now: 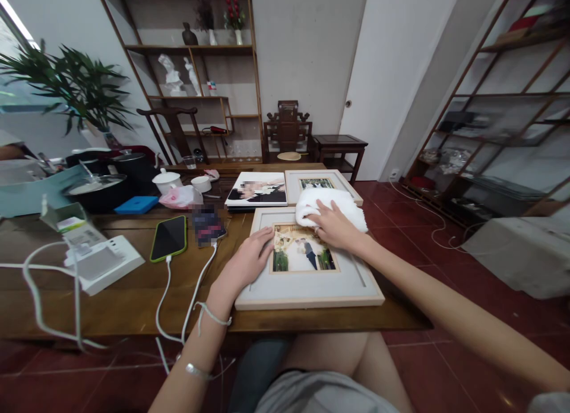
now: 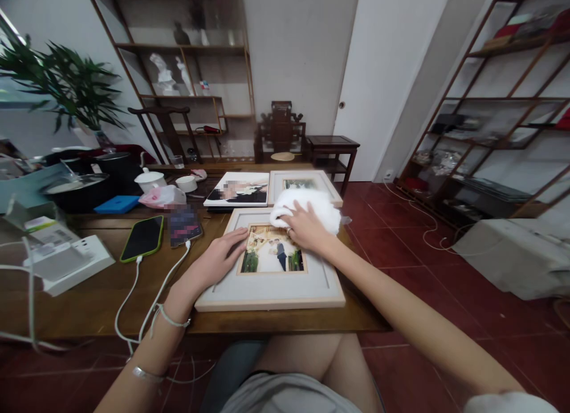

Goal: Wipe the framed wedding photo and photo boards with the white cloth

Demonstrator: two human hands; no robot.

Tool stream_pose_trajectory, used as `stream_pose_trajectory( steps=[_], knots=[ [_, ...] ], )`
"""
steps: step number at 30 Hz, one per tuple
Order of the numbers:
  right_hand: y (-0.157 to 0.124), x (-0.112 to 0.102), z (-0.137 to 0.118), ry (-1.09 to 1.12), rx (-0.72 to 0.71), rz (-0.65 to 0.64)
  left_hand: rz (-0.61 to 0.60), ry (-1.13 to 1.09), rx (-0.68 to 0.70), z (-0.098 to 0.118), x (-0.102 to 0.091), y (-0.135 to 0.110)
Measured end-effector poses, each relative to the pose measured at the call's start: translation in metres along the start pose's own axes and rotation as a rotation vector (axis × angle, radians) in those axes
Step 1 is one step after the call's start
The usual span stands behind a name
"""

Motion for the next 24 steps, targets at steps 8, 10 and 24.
stream_pose_trajectory(
  steps=[8,10,24],
  knots=[
    [-0.07,-0.015,-0.063,0.056,-0.063,-0.156,0.001,0.009,-0.008,0.001,0.002,0.0],
    [-0.09,-0.022,-0.08,0.115,-0.1,-0.191,0.007,0.005,-0.011,0.002,0.001,0.0],
    [-0.011,-0.002,-0.036,-0.006,-0.013,0.056,-0.021,0.026,0.018,0.002,0.001,-0.002]
  ],
)
Point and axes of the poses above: each hand's wrist, its own y-axis towards the middle knuckle, its own x-axis out of the palm, z = x × y, the point moved 5 cm from there along y, towards the middle knuckle, and after that the axes turned 8 degrees about -z, right-handed, at the moved point
